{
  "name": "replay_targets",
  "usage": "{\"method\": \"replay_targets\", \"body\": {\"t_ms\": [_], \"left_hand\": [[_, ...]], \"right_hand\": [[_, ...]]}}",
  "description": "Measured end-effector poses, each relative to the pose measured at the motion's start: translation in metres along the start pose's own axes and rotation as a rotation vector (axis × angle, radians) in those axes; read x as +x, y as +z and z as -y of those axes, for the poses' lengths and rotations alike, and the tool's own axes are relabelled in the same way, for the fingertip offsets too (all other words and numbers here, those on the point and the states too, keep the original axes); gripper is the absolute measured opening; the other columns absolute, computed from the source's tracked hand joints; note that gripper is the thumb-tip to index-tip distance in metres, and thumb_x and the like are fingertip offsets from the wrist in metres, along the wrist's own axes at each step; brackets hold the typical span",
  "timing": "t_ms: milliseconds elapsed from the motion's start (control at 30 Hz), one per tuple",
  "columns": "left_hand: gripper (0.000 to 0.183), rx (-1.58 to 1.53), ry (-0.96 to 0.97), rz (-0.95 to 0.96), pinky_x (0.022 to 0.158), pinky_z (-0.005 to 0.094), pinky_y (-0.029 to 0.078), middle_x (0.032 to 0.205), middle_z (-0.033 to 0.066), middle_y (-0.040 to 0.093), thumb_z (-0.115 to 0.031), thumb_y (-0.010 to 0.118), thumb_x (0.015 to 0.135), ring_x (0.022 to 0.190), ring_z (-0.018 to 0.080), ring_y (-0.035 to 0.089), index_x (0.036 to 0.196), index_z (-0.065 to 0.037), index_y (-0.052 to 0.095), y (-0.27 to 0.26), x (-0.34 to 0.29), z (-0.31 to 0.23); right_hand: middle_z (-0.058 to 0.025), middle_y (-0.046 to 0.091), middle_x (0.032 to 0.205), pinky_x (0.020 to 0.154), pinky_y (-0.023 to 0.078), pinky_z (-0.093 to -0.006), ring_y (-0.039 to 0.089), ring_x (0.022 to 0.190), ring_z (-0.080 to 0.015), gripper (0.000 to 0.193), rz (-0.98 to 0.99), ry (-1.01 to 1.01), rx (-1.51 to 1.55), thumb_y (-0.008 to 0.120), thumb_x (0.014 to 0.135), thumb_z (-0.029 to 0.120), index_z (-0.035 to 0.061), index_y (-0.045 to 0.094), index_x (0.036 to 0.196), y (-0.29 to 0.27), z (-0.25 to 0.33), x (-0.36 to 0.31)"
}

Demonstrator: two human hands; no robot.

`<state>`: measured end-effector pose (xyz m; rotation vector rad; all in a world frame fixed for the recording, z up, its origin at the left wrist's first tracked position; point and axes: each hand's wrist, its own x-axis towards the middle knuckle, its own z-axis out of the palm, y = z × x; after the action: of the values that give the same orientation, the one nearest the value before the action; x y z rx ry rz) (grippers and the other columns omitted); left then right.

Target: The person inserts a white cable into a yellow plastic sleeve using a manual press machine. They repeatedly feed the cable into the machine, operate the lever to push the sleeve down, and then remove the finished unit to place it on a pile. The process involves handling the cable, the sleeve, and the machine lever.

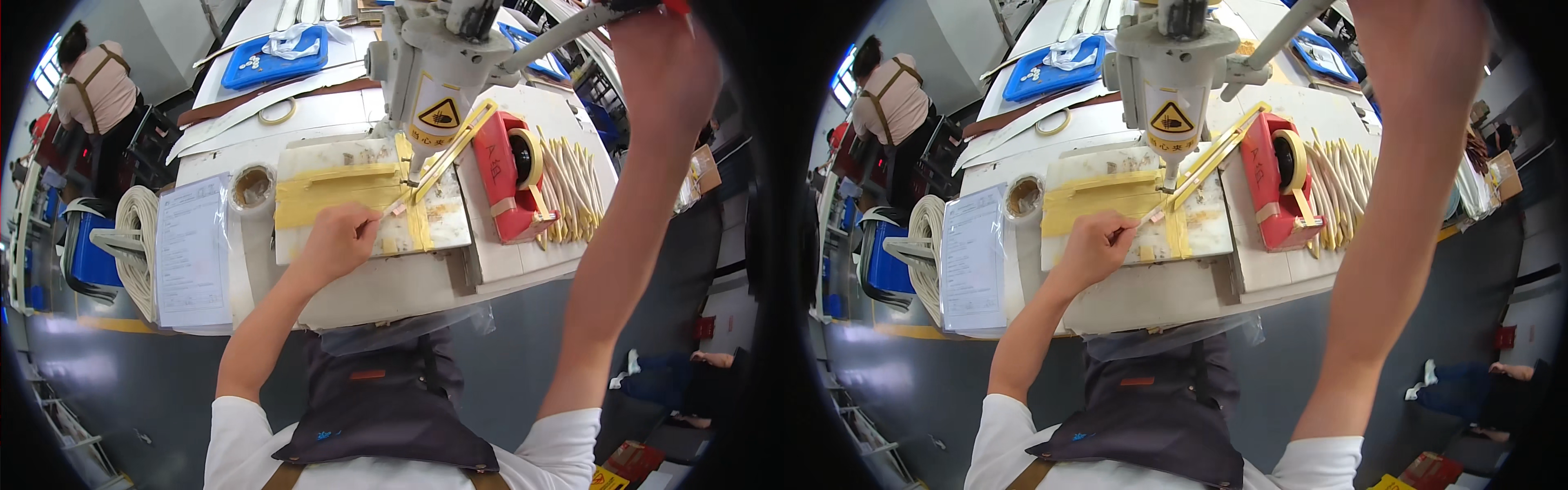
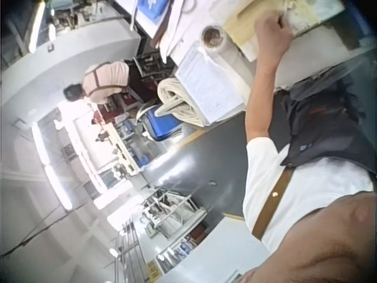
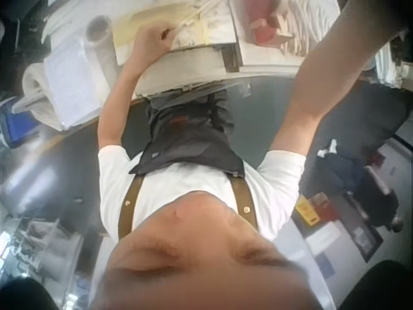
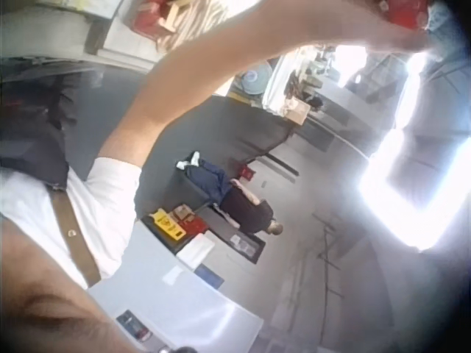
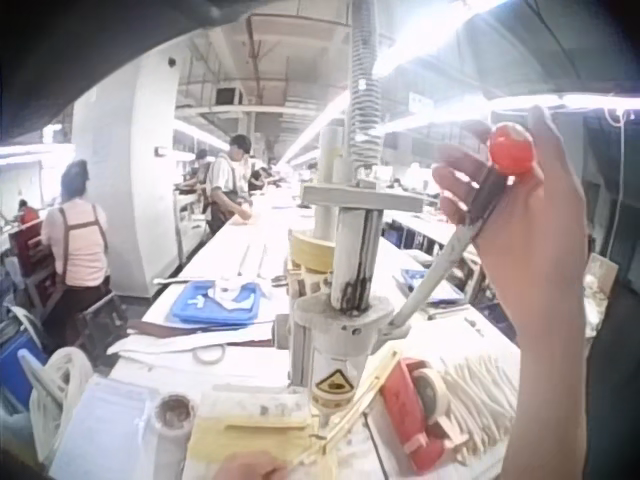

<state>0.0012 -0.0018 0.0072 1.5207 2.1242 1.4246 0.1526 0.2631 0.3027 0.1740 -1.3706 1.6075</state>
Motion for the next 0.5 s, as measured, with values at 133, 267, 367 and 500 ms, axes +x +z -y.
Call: {"method": "replay_targets", "body": {"t_ms": [133,267,367,500], "left_hand": [[0.013,0.025,0.034,-0.016,0.052,0.0309,0.043,0.07,0.0123,0.063,-0.001,0.069,0.084,0.054,0.0188,0.055,0.095,0.002,0.075,0.001,0.0,0.002],[0.013,0.026,0.027,-0.024,0.051,0.0309,0.042,0.069,0.0116,0.063,-0.001,0.069,0.084,0.054,0.0191,0.055,0.094,0.002,0.075,-0.001,-0.003,0.0],[0.013,0.015,0.016,-0.018,0.051,0.0308,0.042,0.069,0.0113,0.063,-0.001,0.069,0.083,0.054,0.019,0.055,0.094,0.001,0.076,0.0,-0.003,0.0],[0.012,0.038,-0.002,-0.022,0.051,0.0307,0.042,0.07,0.0118,0.064,-0.001,0.07,0.083,0.054,0.0192,0.055,0.094,0.001,0.075,-0.003,-0.005,0.0]], "right_hand": [[-0.0019,0.045,0.064,0.067,0.036,-0.0322,0.043,0.06,-0.017,0.042,0.102,-0.017,-0.077,0.058,0.094,0.046,0.004,0.057,0.099,0.065,-0.003,-0.018],[-0.0038,0.046,0.073,0.083,0.033,-0.0395,0.041,0.073,-0.0186,0.026,0.457,0.048,0.09,0.05,0.091,0.033,0.0089,0.058,0.086,0.0,0.013,-0.041],[-0.0007,0.048,0.071,0.088,0.033,-0.0432,0.045,0.075,-0.0196,0.026,0.506,-0.169,-0.146,0.052,0.087,0.039,0.0137,0.053,0.083,-0.009,-0.005,-0.122],[0.0008,0.039,0.065,0.092,0.029,-0.0439,0.037,0.074,-0.0198,0.028,0.289,-0.332,-0.25,0.055,0.084,0.04,0.0159,0.046,0.072,-0.01,-0.05,-0.189]]}}
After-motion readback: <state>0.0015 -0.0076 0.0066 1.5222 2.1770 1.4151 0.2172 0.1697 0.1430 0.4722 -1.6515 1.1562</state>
